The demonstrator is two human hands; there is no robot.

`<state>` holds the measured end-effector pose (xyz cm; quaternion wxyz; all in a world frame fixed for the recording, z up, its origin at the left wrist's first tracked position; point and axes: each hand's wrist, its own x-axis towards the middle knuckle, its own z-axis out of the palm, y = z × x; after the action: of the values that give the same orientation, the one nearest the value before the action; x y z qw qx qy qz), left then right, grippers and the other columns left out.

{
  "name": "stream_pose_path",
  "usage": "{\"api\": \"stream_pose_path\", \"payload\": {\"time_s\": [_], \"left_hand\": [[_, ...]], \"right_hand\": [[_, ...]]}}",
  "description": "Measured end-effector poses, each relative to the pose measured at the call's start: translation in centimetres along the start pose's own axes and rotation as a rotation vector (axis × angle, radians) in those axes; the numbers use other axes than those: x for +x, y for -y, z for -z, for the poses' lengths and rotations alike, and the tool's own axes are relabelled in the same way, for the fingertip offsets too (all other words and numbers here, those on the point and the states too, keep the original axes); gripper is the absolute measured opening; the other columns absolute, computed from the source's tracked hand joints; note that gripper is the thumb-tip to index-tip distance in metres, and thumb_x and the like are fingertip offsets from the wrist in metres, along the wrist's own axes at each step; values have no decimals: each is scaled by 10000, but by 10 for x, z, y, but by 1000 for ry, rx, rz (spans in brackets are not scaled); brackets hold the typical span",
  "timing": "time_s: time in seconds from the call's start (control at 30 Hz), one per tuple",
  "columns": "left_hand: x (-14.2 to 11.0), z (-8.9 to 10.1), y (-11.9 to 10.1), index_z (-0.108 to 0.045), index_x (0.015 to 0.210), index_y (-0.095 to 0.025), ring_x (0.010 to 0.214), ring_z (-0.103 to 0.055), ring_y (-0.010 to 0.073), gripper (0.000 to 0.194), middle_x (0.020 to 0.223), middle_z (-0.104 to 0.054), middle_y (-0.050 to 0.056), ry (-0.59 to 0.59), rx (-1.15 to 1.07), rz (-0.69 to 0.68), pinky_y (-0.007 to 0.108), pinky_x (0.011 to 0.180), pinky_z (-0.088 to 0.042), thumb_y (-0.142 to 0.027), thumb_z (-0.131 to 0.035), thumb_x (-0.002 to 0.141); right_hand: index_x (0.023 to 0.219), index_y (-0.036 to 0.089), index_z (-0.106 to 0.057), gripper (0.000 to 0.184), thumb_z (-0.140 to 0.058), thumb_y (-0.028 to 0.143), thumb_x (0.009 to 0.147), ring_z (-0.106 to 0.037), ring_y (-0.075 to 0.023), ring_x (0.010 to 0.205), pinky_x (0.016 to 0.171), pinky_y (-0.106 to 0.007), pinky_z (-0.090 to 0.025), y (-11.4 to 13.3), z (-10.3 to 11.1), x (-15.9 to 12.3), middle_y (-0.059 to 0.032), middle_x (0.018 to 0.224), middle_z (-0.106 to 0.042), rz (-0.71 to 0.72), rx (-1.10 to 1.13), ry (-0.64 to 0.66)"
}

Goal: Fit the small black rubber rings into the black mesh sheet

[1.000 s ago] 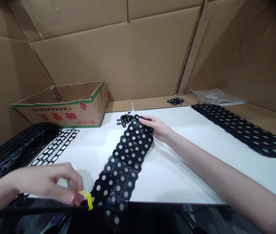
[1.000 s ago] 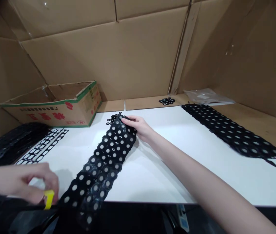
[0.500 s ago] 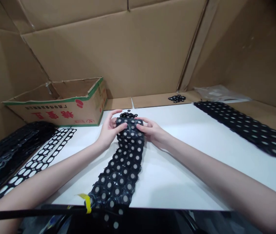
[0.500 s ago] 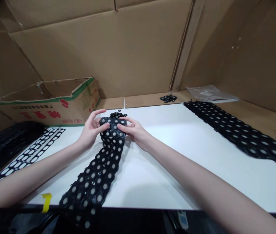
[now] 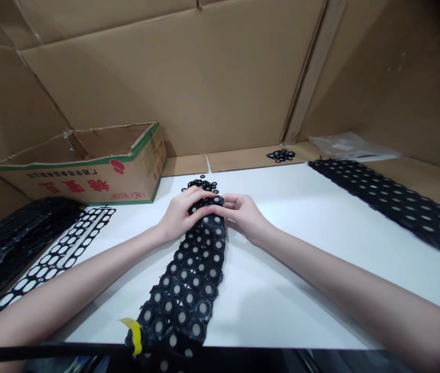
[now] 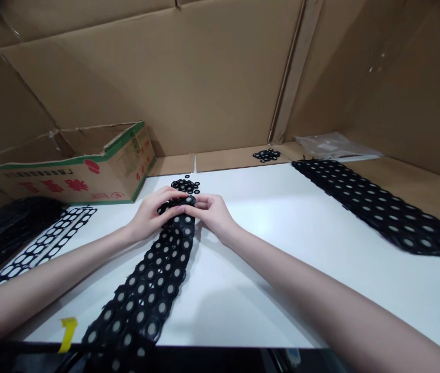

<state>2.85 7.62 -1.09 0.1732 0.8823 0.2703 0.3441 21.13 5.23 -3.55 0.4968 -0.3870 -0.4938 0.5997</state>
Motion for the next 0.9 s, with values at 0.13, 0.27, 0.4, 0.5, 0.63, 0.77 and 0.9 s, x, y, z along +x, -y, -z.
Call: {"api": "stream_pose_path", "payload": {"time_s": [0.13, 0.27, 0.4, 0.5, 0.63, 0.77, 0.9], "left_hand": [[11, -6, 8, -616, 1091, -181, 969, -623, 196, 254, 1063, -669, 74, 51, -54, 61, 315, 865, -480, -337, -568, 895], [23, -7, 12, -609, 1006, -165, 872, -635, 180, 251, 954, -680, 59, 53, -101, 128, 276, 767, -493, -368, -606, 858], [31, -13, 21, -597, 880, -169, 754, -611, 157, 146, 816, -662, 23, 75, -20, 141, 264, 703, -452, -312, -569, 873], [30, -24, 30, -582, 867, -173, 767, -612, 171, 137, 818, -662, 28, 63, 39, 153, 282, 721, -436, -274, -498, 903], [26, -36, 37, -560, 857, -174, 738, -603, 178, 167, 788, -646, 36, 17, 84, 171, 284, 689, -419, -243, -421, 919], [27, -38, 38, -539, 812, -183, 665, -573, 161, 176, 732, -622, 23, 14, 78, 168, 269, 641, -394, -217, -398, 911], [29, -37, 38, -525, 770, -179, 626, -545, 145, 184, 688, -601, 7, 1, 28, 184, 256, 624, -371, -201, -399, 902]], "right_hand": [[757, 142, -656, 333, -749, 448, 663, -571, -148, 623, 592, -276, -431, 1, 7, 4, -21, 669, -642, 127, -275, -48], [678, 150, -634, 331, -690, 474, 719, -503, -131, 611, 596, -263, -394, 4, 13, 12, 4, 610, -574, 273, -517, -51], [648, 167, -604, 320, -665, 468, 738, -474, -126, 595, 585, -260, -387, -4, 21, 26, 15, 585, -540, 303, -617, -17], [604, 182, -533, 317, -680, 439, 716, -459, -118, 563, 567, -261, -383, -12, 25, 33, 28, 555, -509, 270, -605, 17], [569, 195, -466, 307, -663, 377, 718, -453, -116, 568, 586, -269, -392, -16, 27, 34, 32, 558, -474, 249, -578, 31], [579, 198, -458, 245, -626, 307, 720, -445, -116, 576, 597, -274, -386, -14, 27, 33, 31, 570, -463, 220, -557, 42], [595, 197, -461, 215, -616, 282, 717, -446, -116, 577, 599, -276, -382, -11, 25, 32, 31, 575, -472, 202, -548, 53]]}}
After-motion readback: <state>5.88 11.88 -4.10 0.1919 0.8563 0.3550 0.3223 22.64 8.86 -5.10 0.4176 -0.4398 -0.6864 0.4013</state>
